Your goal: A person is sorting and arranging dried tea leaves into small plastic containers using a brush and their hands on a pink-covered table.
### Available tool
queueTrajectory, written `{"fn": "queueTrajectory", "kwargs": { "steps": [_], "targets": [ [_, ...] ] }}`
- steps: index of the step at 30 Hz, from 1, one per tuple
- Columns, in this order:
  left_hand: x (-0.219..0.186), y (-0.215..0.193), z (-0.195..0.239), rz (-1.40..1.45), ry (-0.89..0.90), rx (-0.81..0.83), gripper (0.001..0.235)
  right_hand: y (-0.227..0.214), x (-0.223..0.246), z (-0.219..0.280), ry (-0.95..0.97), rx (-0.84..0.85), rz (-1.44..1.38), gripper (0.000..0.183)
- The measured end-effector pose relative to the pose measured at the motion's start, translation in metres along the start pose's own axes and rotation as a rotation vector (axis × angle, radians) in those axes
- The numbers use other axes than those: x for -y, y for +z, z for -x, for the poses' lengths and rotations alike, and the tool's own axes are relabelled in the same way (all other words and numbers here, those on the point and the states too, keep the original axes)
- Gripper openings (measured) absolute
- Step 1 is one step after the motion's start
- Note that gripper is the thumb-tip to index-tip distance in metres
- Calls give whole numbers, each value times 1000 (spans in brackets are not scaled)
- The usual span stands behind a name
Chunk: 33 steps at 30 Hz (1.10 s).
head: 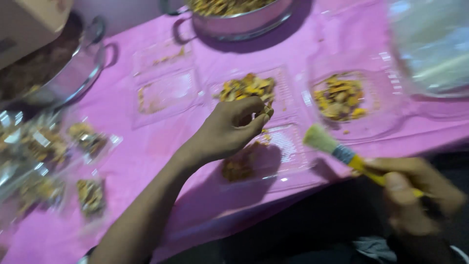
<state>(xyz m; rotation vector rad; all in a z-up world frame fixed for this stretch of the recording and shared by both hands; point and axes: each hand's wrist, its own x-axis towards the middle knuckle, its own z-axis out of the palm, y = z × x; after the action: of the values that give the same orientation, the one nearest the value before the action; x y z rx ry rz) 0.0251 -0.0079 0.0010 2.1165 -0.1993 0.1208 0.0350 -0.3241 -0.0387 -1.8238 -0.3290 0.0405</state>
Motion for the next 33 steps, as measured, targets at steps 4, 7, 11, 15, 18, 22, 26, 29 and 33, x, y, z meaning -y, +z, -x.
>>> {"fn": "queueTrajectory", "kwargs": {
  "steps": [4, 7, 11, 15, 18, 22, 26, 29, 33],
  "targets": [
    [-15, 17, -50, -311, 164, 110, 22, 13, -17, -7, -260, -48, -20, 27],
    [-21, 38, -95, -306, 77, 169, 20, -1, -16, -4, -206, 13, 145, 30],
    [-4, 55, -114, -511, 139, 197, 38, -4, -21, -3, -183, 20, 45, 29],
    [8, 33, -97, -470, 187, 112, 40, -10, -15, -17, -262, 140, 108, 31],
    [-3, 5, -54, -415, 25, 190, 29, -5, -19, -11, -194, 100, 134, 29],
    [-12, -35, 3, -406, -272, 444, 36, -1, -4, -14, -100, 137, 163, 27],
    [-17, -37, 37, -319, -375, 463, 42, 27, 21, -25, -166, 170, 208, 20],
    [-21, -33, 46, -23, -375, 499, 23, 40, 10, -35, -392, 194, 205, 17],
    [-16, -34, 55, -300, -370, 424, 29, 51, 4, -43, -668, 251, 323, 17]
  ]
}}
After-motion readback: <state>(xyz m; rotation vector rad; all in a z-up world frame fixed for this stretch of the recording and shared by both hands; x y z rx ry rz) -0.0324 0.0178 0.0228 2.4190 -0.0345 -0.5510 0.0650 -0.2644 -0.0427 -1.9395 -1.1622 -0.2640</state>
